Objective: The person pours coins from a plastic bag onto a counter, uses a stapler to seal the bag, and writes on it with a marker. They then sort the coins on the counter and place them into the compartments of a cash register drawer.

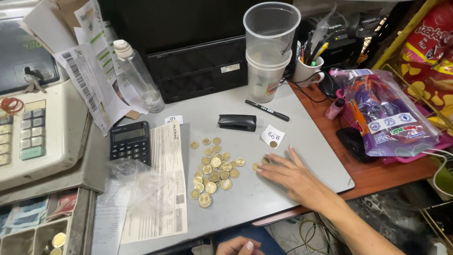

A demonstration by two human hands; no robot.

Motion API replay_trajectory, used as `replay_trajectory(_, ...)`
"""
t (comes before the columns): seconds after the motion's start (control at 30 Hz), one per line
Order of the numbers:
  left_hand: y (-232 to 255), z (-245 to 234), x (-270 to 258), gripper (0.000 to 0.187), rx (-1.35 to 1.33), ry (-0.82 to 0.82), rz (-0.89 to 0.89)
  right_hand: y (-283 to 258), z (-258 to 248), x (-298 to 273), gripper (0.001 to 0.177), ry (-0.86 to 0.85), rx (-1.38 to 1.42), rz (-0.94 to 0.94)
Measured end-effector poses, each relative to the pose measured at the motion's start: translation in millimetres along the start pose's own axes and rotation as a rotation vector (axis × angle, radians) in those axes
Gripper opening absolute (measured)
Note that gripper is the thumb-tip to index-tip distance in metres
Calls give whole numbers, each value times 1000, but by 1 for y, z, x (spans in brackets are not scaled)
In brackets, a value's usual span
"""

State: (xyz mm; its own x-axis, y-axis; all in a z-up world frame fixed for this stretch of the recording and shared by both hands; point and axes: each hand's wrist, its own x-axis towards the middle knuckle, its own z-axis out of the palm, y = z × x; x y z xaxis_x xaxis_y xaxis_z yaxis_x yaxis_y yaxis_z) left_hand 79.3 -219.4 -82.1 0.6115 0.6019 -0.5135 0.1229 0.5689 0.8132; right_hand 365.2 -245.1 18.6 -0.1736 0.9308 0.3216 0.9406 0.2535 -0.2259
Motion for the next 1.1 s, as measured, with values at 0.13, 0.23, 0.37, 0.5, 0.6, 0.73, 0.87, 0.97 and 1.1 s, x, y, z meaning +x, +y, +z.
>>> replay_trajectory(0.13,-14,-15,15,30,-150,-55,-171,-13,-2,5,83,-26,76,-47)
replay_trajectory(0.23,-26,-25,28,33,-329,-57,-216,-24,5,6,56,42,-34,17)
replay_trajectory(0.37,-38,-32,40,35,-511,-101,-261,-37,17,4,63,64,-232,170)
replay_trajectory(0.5,-53,-34,54,37,-598,-195,-234,-51,26,5,72,52,-253,176)
replay_trajectory(0.6,-50,-31,53,36,-630,-176,-313,-65,24,5,70,18,-201,141)
replay_trajectory(0.73,-21,0,32,51,-925,-90,-378,-98,3,-2,58,-166,149,11)
replay_trajectory(0.87,-93,-38,76,50,-967,-184,-460,-84,8,-23,53,-175,480,-175)
replay_trajectory(0.97,-83,-45,72,48,-758,-304,-381,-38,-9,3,65,42,52,285)
replay_trajectory(1.1,-85,-45,67,49,-757,-255,-380,-11,0,28,75,-132,-142,432)
